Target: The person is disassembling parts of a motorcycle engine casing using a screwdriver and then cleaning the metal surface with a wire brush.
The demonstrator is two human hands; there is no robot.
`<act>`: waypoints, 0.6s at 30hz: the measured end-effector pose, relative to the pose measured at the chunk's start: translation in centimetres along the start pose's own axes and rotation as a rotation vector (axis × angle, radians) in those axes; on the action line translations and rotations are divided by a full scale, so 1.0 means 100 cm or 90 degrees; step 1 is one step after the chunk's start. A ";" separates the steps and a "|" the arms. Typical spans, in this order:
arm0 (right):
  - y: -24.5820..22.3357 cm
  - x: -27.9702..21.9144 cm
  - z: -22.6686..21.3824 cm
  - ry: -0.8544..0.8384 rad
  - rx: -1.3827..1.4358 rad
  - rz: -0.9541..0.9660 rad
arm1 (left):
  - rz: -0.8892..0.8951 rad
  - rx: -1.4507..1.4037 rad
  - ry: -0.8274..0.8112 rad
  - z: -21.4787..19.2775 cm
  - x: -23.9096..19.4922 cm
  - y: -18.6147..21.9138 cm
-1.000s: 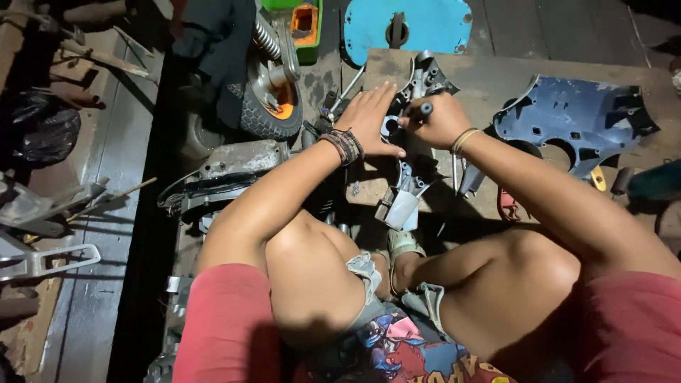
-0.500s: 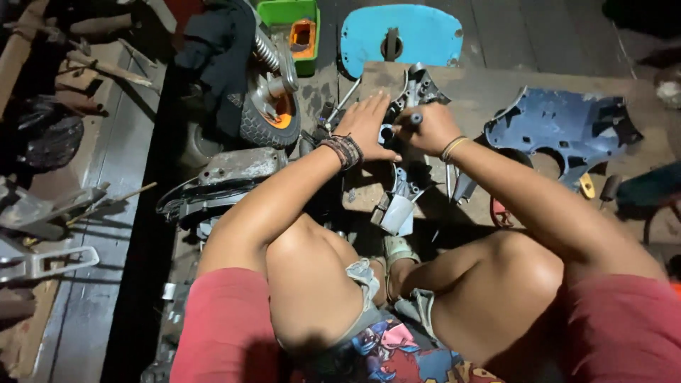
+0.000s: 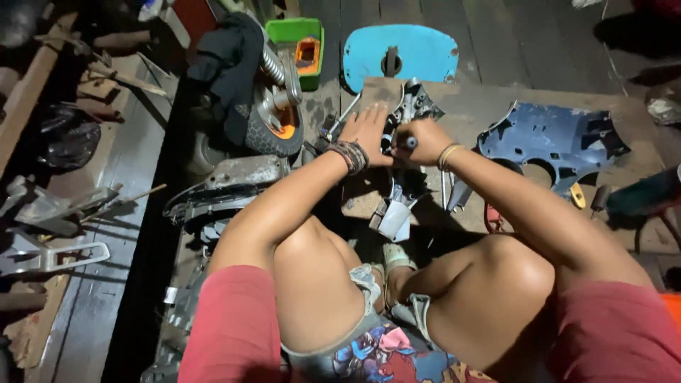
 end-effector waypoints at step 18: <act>-0.012 -0.010 -0.022 -0.009 -0.029 0.066 | -0.030 0.013 0.017 -0.002 -0.007 0.007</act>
Point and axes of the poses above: each hand's wrist, its own x-axis towards the middle knuckle, its own z-axis out of the palm, y = z × x, the point moved 6 cm from there along x, towards the middle knuckle, and after that the axes turned 5 degrees about -x, right-handed, at the moved point
